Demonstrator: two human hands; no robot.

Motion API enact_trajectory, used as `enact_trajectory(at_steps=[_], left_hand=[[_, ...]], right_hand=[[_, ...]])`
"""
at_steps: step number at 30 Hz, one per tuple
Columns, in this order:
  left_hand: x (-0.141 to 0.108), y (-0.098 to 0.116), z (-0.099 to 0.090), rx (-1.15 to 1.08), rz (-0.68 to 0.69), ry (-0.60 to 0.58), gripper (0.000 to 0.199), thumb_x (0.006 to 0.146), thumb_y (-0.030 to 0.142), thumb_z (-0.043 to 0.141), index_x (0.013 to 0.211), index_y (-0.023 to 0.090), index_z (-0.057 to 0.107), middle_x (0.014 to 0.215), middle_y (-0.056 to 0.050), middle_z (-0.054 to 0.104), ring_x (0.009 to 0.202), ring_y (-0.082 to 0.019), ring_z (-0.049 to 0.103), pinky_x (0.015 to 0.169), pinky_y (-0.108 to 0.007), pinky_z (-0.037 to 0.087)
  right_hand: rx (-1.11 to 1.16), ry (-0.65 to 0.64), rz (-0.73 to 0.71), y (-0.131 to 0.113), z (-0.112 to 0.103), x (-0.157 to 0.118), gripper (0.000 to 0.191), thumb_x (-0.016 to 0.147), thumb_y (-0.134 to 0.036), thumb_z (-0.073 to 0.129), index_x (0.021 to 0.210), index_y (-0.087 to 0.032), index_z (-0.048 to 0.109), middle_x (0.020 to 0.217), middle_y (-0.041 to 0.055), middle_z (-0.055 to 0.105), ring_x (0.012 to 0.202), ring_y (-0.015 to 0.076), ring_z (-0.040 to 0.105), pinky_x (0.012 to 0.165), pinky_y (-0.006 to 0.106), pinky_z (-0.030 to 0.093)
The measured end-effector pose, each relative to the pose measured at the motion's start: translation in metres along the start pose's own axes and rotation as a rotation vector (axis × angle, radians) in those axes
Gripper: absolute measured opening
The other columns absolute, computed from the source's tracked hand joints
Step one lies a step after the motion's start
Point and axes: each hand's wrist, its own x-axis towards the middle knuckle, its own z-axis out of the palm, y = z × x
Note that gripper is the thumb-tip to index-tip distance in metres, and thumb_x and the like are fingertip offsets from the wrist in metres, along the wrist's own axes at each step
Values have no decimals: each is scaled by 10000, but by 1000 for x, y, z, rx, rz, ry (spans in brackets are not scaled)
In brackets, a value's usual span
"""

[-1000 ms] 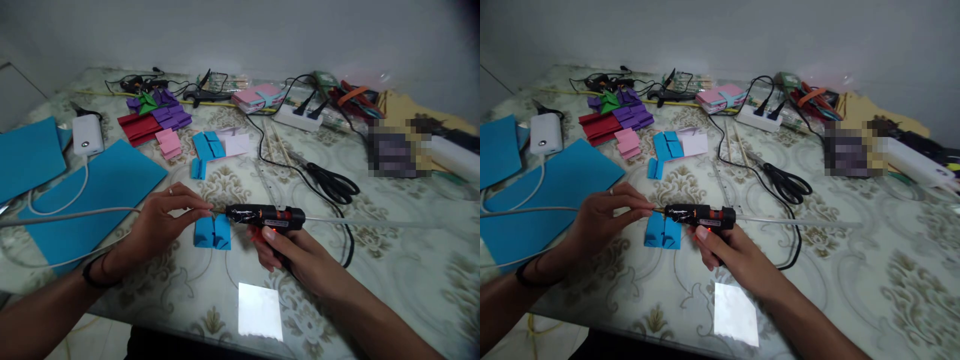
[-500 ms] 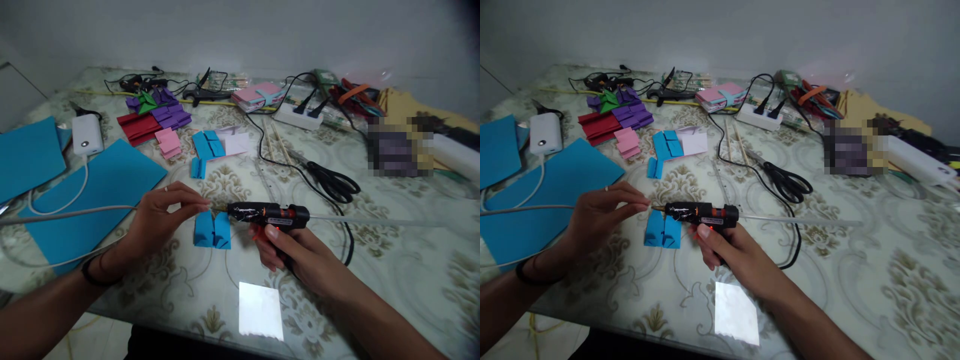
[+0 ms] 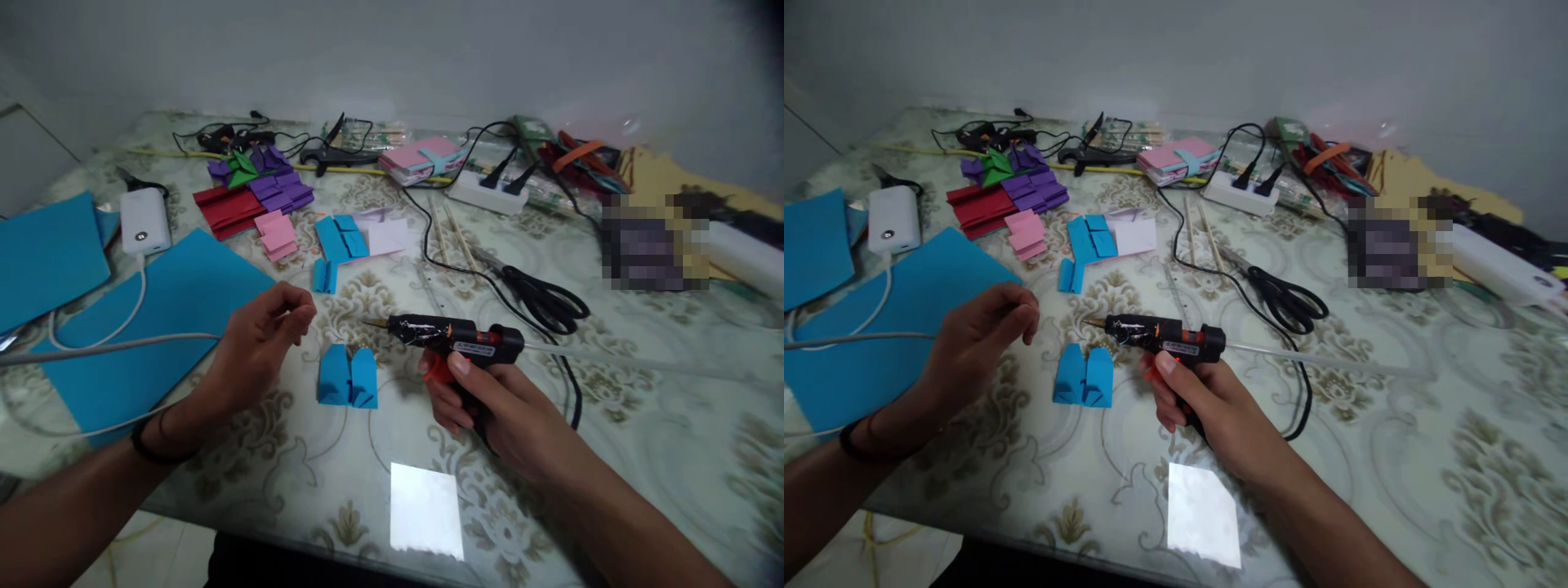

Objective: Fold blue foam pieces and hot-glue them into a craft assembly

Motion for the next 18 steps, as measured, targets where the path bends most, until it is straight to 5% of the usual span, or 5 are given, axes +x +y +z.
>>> enact_trajectory(at_steps=[18], left_hand=[[-3,-13,2,-305,-93,-56,115,860,357,848,908,253,857,795,-25,790,626,-119,597,573,-240,506]], right_hand=[[-40,30,-27,2,-1,0,397,955,-571,698,935,-175,707,658,-46,443,522,93,373,501,266,390]])
